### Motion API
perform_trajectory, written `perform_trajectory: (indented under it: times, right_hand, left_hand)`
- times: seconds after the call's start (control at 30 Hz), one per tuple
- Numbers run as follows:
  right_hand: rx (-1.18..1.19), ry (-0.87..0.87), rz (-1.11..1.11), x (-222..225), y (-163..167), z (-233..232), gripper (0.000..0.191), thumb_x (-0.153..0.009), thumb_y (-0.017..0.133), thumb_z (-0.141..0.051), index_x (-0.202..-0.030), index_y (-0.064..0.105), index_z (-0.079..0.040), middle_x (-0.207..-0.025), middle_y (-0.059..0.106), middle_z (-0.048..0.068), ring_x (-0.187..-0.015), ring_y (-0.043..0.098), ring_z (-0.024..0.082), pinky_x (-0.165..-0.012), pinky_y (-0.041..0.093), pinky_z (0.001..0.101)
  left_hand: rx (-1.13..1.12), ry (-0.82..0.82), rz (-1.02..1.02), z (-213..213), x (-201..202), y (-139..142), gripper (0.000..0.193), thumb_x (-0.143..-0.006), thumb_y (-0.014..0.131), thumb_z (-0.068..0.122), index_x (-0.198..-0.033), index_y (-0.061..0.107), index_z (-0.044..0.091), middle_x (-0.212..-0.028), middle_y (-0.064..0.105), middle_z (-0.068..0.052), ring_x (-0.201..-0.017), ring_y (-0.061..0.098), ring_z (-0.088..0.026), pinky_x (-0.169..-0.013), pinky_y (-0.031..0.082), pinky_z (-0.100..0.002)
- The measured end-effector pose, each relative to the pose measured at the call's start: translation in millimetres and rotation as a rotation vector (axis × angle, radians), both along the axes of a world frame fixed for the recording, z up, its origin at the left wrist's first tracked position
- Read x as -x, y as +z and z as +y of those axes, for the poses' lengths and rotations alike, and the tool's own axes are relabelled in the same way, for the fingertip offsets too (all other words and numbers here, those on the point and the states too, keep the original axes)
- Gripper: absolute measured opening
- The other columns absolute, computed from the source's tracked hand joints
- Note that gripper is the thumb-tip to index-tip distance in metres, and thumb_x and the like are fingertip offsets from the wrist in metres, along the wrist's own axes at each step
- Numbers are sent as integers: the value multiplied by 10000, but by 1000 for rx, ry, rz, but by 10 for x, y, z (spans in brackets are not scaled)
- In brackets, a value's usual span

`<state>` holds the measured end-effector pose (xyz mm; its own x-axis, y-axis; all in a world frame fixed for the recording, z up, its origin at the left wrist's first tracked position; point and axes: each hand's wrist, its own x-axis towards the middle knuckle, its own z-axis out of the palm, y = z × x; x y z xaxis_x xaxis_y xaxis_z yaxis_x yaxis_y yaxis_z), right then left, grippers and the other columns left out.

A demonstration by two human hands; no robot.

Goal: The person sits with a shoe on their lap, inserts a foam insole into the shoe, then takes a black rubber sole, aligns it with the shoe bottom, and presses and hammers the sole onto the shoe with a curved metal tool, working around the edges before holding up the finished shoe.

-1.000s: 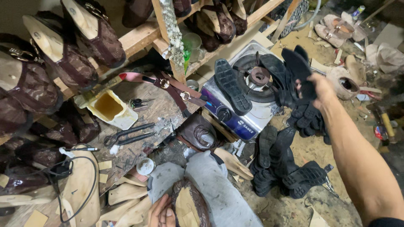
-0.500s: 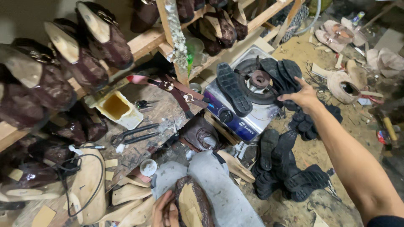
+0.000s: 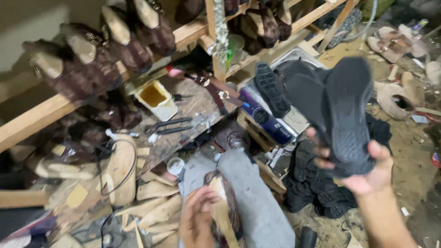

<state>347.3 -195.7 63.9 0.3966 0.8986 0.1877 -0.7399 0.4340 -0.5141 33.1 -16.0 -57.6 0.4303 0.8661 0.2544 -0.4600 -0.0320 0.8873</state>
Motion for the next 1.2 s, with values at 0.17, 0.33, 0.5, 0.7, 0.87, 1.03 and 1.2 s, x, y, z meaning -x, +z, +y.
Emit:
perform_trajectory:
  times: [0.17, 0.33, 0.5, 0.7, 0.87, 1.03, 1.2]
  right_hand:
    - [528, -187, -567, 1094, 176, 200, 1034, -663, 871, -137, -1548, 368, 42, -1477, 521, 314, -1199, 559, 293, -984, 460, 414]
    - [658, -200, -1477, 2004, 252, 369, 1158, -552, 947, -128, -1533, 338, -34, -1437, 515, 217, -1323, 521, 295, -1087, 404, 380]
    - [454, -180, -1284, 2550, 112, 566, 1233, -624, 905, -117, -1612, 174, -13, -1519, 489, 198, -1395, 508, 287, -1155, 386, 369]
    - [508, -170, -1426, 2914, -55, 619, 1217, -618, 918, -82, -1592, 188, -44, -1478, 551, 229, -1350, 564, 309, -1104, 432, 390]
    - [521, -191, -1440, 3039, -90, 538, 1150, -667, 900, -81, -1588, 210, -48, -1451, 583, 236, -1315, 606, 299, -1069, 468, 368]
    - [462, -85, -757, 2965, -109, 580, 887, -867, 731, -37, -1619, 261, -63, -1484, 546, 249, -1330, 577, 381, -1113, 470, 463]
    - [242, -86, -360, 2545, -58, 566, 640, -1045, 637, -92, -1613, 345, -48, -1487, 539, 275, -1369, 558, 428, -1277, 419, 591]
  left_hand:
    - [178, -395, -142, -301, -83, 714, 696, -915, 618, 110, -1549, 332, 81, -1489, 462, -165, -1347, 547, -233, -1060, 511, -406]
    - [419, -97, 139, -320, 90, 567, 482, -983, 629, 166, -1405, 556, -54, -1323, 627, -202, -1154, 617, -236, -987, 536, -411]
    - [755, -108, -402, -225, 722, 100, 482, -1004, 641, 244, -1392, 537, -22, -1306, 667, -129, -1204, 652, -262, -1065, 514, -440]
    - [598, -79, -367, -88, 1113, 61, 516, -996, 698, 181, -1436, 505, -8, -1351, 640, -132, -1256, 620, -274, -1135, 480, -461]
    - [540, -216, -463, -89, 1239, 148, 582, -1022, 681, 295, -1451, 485, -45, -1374, 640, -222, -1273, 627, -333, -1132, 487, -484]
    - [602, -123, -432, -61, 1239, 123, 627, -1039, 684, 320, -1501, 444, -29, -1407, 582, -184, -1273, 606, -314, -1133, 487, -493]
    - [538, -252, -457, -57, 1273, 180, 732, -992, 686, 408, -1522, 419, -22, -1405, 600, -275, -1283, 629, -356, -1091, 526, -500]
